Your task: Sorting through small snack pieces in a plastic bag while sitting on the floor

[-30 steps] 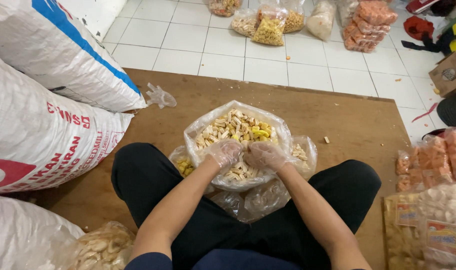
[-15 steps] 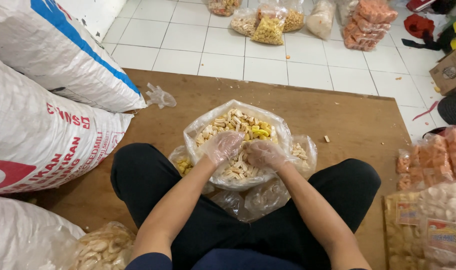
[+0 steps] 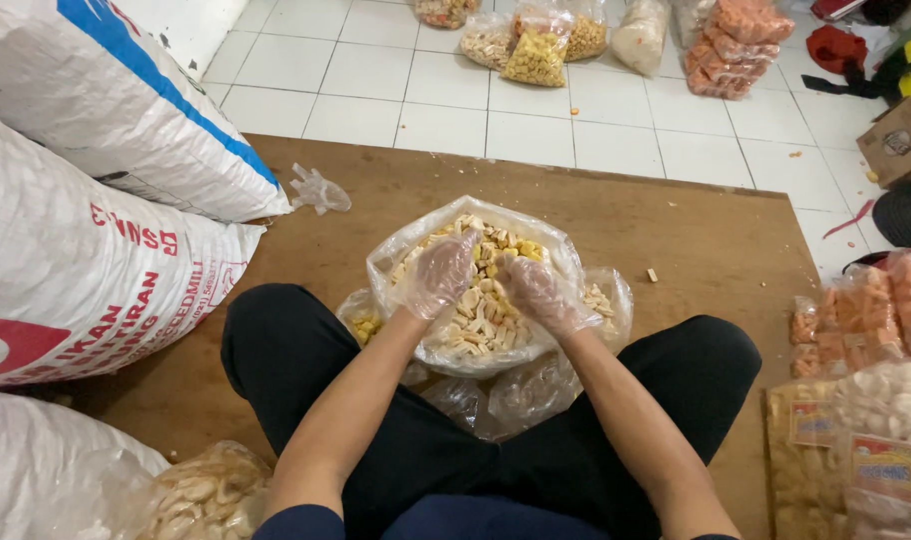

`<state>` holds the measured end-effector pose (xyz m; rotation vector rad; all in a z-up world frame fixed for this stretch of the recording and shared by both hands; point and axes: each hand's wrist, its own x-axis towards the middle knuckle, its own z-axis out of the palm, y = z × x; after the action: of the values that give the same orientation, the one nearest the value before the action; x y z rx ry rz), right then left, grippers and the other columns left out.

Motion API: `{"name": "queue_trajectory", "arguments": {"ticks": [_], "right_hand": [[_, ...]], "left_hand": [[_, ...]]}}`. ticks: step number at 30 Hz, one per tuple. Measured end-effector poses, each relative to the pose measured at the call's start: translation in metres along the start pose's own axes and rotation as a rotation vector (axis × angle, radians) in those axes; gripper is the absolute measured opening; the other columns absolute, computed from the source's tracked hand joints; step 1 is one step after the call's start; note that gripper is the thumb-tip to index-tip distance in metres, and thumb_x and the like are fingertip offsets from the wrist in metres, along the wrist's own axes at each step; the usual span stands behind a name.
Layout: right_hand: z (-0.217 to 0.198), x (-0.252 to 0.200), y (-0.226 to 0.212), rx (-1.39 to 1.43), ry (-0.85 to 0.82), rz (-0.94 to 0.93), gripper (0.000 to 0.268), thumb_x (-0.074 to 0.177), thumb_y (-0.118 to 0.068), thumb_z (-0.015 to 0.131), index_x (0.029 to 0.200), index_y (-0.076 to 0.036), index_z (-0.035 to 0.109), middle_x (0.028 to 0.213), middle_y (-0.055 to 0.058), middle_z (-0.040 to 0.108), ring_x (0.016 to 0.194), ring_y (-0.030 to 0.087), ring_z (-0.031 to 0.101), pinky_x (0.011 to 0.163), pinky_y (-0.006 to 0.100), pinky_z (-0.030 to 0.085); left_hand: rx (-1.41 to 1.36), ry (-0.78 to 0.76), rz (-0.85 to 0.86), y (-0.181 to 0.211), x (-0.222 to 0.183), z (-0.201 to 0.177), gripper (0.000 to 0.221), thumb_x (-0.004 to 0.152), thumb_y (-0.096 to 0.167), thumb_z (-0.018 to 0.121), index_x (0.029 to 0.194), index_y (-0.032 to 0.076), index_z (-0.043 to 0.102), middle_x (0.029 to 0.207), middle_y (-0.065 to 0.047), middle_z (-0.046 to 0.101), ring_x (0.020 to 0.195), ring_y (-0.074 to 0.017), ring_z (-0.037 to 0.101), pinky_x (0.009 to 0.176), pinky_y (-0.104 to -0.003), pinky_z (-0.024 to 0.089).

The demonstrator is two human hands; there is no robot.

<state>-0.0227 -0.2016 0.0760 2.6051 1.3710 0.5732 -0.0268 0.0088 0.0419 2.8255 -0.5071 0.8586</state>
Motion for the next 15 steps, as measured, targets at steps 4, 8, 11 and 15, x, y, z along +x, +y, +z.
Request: {"name": "queue_trajectory", "arguments": {"ticks": [4,8,11,15], "right_hand": [[0.099,0.003,0.018,0.450,-0.127,0.736,0.035,0.102,-0.058,0.050,0.127,-0.035,0.060,0.103,0.005,0.077,0.109,0.024,0.073,0.095,0.039,0.056],[0.065,-0.004,0.024,0.302,-0.086,0.783,0.030,0.098,-0.060,0.052,0.119,-0.041,0.063,0.092,-0.002,0.078,0.107,0.016,0.072,0.099,0.035,0.051],[0.074,-0.008,0.030,0.364,-0.045,0.810,0.032,0.090,-0.056,0.058,0.118,-0.040,0.062,0.089,-0.006,0.077,0.111,0.017,0.069,0.104,0.035,0.048],[0.022,0.000,0.011,0.362,-0.275,0.582,0.020,0.095,-0.028,0.048,0.108,-0.027,0.062,0.087,-0.004,0.068,0.084,0.011,0.066,0.076,0.024,0.055]], "left_hand": [[0.118,0.120,-0.006,-0.001,0.008,-0.027,0.024,0.103,0.023,0.053,0.110,0.014,0.074,0.063,-0.008,0.066,0.062,-0.0218,0.069,0.053,-0.032,0.056],[-0.871,-0.084,-0.331,-0.015,0.003,0.007,0.019,0.100,0.024,0.052,0.095,0.012,0.066,0.058,-0.009,0.059,0.055,-0.0233,0.062,0.049,-0.033,0.051],[-2.351,-0.429,-0.791,-0.016,0.004,0.008,0.028,0.095,0.024,0.050,0.073,0.008,0.054,0.051,-0.010,0.048,0.045,-0.0257,0.051,0.044,-0.035,0.044],[-1.402,-0.575,-0.851,0.009,0.016,-0.062,0.021,0.103,0.021,0.052,0.089,0.011,0.063,0.079,-0.006,0.061,0.073,-0.0204,0.062,0.067,-0.030,0.056]]}}
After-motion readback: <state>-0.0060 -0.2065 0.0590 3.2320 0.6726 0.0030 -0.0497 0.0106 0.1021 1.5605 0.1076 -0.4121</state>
